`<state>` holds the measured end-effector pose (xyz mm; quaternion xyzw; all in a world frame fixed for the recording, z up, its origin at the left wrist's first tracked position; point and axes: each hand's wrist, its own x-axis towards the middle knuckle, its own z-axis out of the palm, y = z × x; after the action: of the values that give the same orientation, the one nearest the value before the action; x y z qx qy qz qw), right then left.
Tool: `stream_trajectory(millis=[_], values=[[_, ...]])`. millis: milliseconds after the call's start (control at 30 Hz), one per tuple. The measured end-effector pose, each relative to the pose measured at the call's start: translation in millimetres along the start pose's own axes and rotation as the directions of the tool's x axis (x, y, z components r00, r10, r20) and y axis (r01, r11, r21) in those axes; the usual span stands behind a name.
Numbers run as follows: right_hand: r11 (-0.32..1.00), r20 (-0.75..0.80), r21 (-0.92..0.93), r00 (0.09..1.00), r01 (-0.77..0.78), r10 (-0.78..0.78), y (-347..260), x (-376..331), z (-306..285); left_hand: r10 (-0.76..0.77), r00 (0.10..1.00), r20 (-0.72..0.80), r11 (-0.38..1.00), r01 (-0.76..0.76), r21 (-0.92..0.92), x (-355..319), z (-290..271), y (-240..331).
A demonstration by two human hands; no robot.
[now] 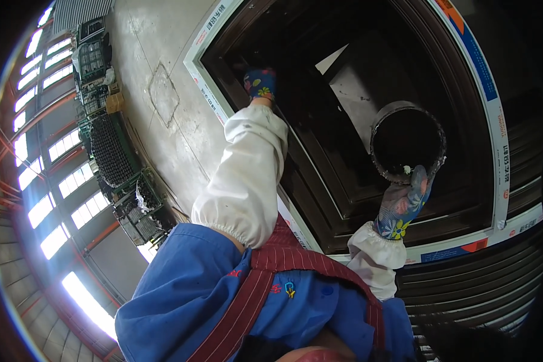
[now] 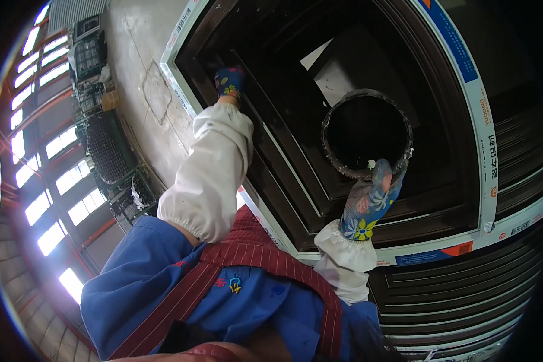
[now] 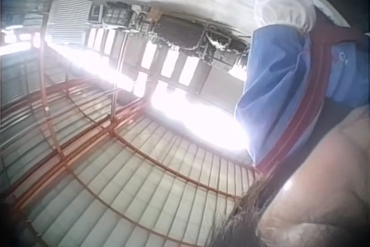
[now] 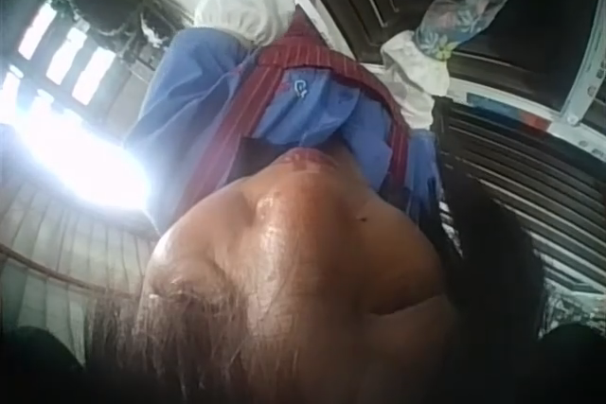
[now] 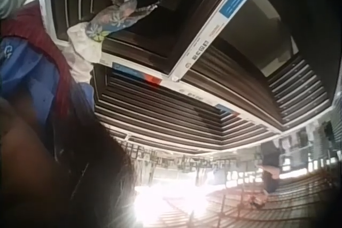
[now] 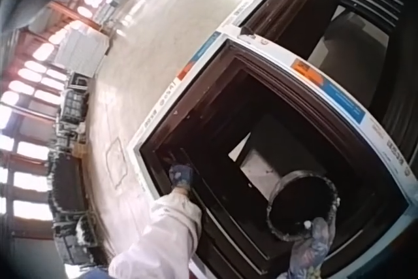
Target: Applying a liquid substance or sealant to the inner grooves of stacked metal window frames on a fabrication floor.
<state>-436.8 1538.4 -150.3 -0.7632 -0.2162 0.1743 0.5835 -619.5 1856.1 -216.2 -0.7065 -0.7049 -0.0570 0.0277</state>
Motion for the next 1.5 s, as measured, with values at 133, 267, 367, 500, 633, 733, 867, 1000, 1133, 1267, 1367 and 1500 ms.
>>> stream_trajectory(millis=[133, 267, 367, 500, 633, 733, 867, 1000, 1133, 1267, 1367, 1500], values=[[0.961, 0.031, 0.262, 0.996, -0.091, 0.086, 6.0, -5.4, -1.2, 0.215, 0.975, -0.051, 0.973, -0.218, -0.08, 9.9, -6.9, -11.6], [0.929, 0.031, 0.354, 0.994, -0.112, 0.108, 3.5, -2.6, -2.1, -0.036, 0.998, -0.05, 0.996, 0.032, -0.085, 34.9, 1.3, -5.9], [0.985, 0.001, 0.17, 1.0, 0.016, -0.017, -3.4, 3.6, -0.6, 0.064, 0.972, 0.225, 0.997, -0.073, 0.032, 46.1, -4.0, -10.4], [0.998, -0.009, 0.062, 1.0, -0.001, 0.001, -0.6, 1.3, -1.3, 0.192, 0.948, 0.253, 0.974, -0.216, 0.069, 55.1, 0.2, -13.9], [0.994, -0.042, -0.029, 0.994, -0.102, 0.1, -1.9, 2.5, -7.5, 0.095, 0.961, 0.261, 0.995, -0.082, -0.06, 41.3, 6.3, 7.9], [0.99, -0.02, 0.126, 0.998, -0.06, 0.063, -12.5, 5.5, 0.8, 0.163, 0.986, 0.033, 0.985, -0.165, 0.051, 50.0, 12.3, -23.1], [0.996, -0.08, -0.065, 0.995, -0.057, 0.052, 0.5, -1.0, 0.5, 0.043, 0.995, 0.091, 0.999, -0.042, -0.012, 39.3, -8.6, -3.5], [0.999, -0.068, 0.039, 0.998, 0.014, -0.011, -6.2, 5.9, -1.2, 0.059, 0.969, 0.239, 0.996, -0.073, 0.049, 52.6, -4.1, -14.3], [0.962, -0.1, 0.143, 0.964, -0.231, 0.247, -32.2, 19.7, 8.4, 0.135, 0.975, 0.176, 0.987, -0.149, 0.066, 41.7, 4.3, -21.7], [0.967, -0.09, 0.106, 0.966, -0.231, 0.24, -24.4, 21.3, 4.9, 0.124, 0.968, 0.217, 0.99, -0.134, 0.035, 7.7, -3.8, -8.2], [0.998, -0.022, -0.058, 1.0, 0.018, -0.019, -8.9, 19.2, 0.4, -0.051, 0.933, 0.355, 0.998, 0.057, -0.006, -2.6, -6.1, -11.1], [0.991, -0.031, -0.089, 0.994, -0.103, 0.1, 7.2, 10.8, 0.3, 0.118, 0.9, 0.419, 0.976, -0.028, -0.214, -57.5, -46.4, 32.0]])
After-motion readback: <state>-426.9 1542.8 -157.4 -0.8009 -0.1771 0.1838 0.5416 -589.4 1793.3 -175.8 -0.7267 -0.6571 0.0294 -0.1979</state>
